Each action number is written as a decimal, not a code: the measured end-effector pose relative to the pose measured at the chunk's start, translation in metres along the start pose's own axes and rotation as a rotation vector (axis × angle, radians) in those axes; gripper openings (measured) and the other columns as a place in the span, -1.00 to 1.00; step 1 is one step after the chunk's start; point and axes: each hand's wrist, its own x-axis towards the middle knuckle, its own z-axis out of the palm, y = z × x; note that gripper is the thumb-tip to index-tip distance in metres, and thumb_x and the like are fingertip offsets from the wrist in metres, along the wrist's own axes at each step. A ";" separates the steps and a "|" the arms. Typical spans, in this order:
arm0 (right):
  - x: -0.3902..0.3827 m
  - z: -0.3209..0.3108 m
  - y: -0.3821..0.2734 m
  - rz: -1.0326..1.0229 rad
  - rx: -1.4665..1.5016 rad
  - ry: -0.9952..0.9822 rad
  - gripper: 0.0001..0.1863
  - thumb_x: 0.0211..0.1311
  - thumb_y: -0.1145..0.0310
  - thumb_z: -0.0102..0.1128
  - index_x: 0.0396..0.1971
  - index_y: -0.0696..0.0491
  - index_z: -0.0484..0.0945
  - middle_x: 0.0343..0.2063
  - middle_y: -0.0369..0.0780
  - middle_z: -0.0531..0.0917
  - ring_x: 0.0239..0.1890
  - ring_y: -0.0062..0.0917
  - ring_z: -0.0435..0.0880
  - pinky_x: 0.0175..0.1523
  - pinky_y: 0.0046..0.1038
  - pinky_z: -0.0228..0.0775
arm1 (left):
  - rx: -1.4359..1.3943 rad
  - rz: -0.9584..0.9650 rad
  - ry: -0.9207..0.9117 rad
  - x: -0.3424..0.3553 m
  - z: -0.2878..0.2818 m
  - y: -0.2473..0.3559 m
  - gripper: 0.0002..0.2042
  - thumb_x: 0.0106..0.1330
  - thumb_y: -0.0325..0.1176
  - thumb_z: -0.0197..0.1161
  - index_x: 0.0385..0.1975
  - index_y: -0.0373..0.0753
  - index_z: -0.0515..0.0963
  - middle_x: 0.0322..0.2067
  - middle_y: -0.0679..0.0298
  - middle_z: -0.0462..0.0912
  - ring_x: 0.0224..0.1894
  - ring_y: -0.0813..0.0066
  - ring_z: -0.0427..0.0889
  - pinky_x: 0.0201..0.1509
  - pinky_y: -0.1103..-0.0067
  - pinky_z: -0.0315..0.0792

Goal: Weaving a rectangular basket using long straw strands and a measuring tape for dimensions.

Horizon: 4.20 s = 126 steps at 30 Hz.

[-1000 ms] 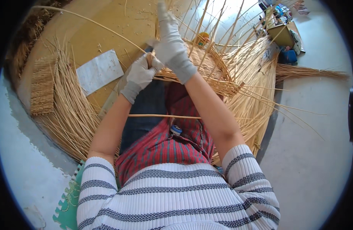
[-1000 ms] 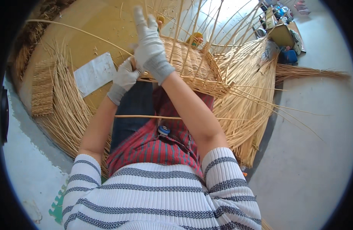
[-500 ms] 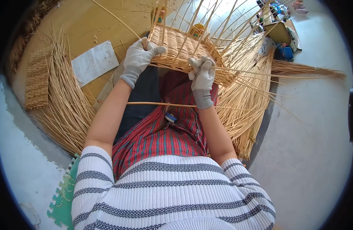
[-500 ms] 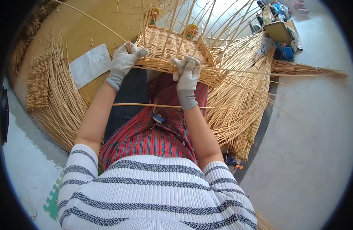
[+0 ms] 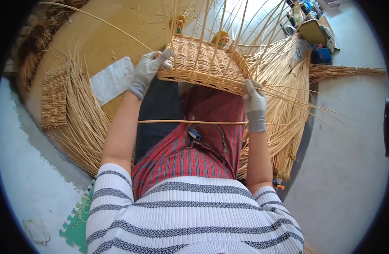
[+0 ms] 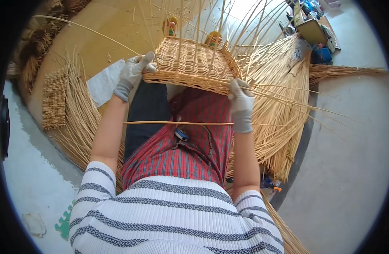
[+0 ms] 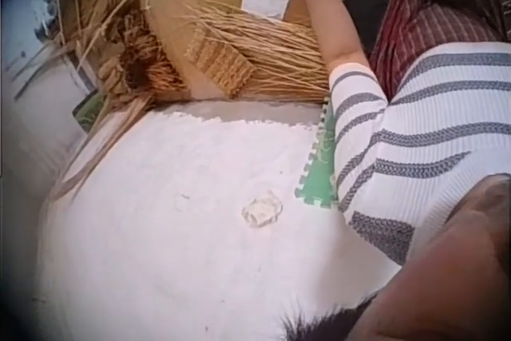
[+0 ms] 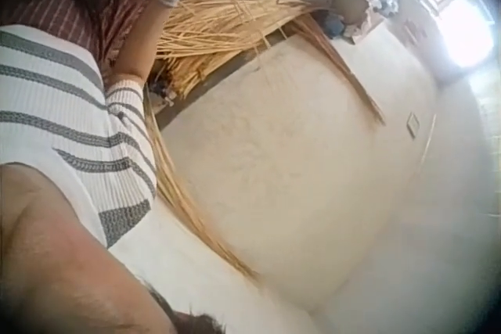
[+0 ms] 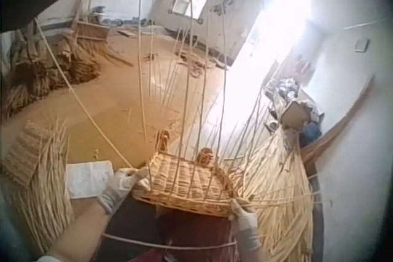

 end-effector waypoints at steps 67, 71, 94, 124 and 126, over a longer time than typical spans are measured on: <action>0.043 0.053 -0.053 -0.975 -0.753 -0.195 -0.44 0.49 0.60 0.12 0.45 0.14 0.37 0.21 0.00 0.63 0.20 -0.32 0.71 0.18 -0.37 0.66 | 0.585 -0.278 -0.134 -0.018 0.207 0.041 -0.59 0.69 -0.02 0.09 0.09 -0.29 0.63 -0.41 0.13 0.77 -0.64 0.52 0.68 -0.45 0.48 0.60; 0.057 0.062 -0.069 -0.970 -0.557 -0.311 -0.40 0.44 0.63 0.05 0.47 0.07 0.39 0.23 -0.02 0.67 0.17 -0.33 0.72 0.27 -0.35 0.57 | 0.371 -0.293 -0.070 -0.016 0.206 0.039 -0.62 0.64 -0.08 0.22 0.04 -0.33 0.65 -0.50 0.26 0.71 -0.65 0.54 0.67 -0.54 0.54 0.57; 0.066 -0.025 -0.108 -0.863 -1.474 0.270 -0.38 0.43 0.21 0.42 0.41 -0.01 0.43 0.10 -0.06 0.69 0.19 -0.35 0.66 0.18 -0.26 0.57 | 0.405 -0.254 -0.194 -0.011 0.288 0.036 -0.65 0.64 -0.08 0.23 -0.01 -0.32 0.61 -0.40 0.16 0.78 -0.62 0.48 0.72 -0.52 0.55 0.61; 0.003 0.096 0.339 0.034 -1.406 -0.882 -0.49 0.68 0.12 -0.14 0.46 -0.04 0.43 0.50 -0.06 0.42 0.54 -0.17 0.32 0.63 -0.18 0.09 | -1.090 -0.653 -0.377 -0.141 0.076 -0.038 -0.47 0.71 -0.09 0.05 0.47 -0.35 0.32 0.23 0.04 0.60 0.24 0.16 0.68 0.41 0.09 0.54; 0.010 0.093 0.344 0.056 -1.423 -0.881 -0.48 0.68 0.11 -0.14 0.49 -0.04 0.41 0.51 -0.06 0.40 0.56 -0.17 0.30 0.63 -0.18 0.07 | -1.100 -0.663 -0.371 -0.139 0.077 -0.036 -0.46 0.70 -0.09 0.07 0.44 -0.39 0.33 0.24 -0.02 0.62 0.29 0.03 0.66 0.44 0.03 0.49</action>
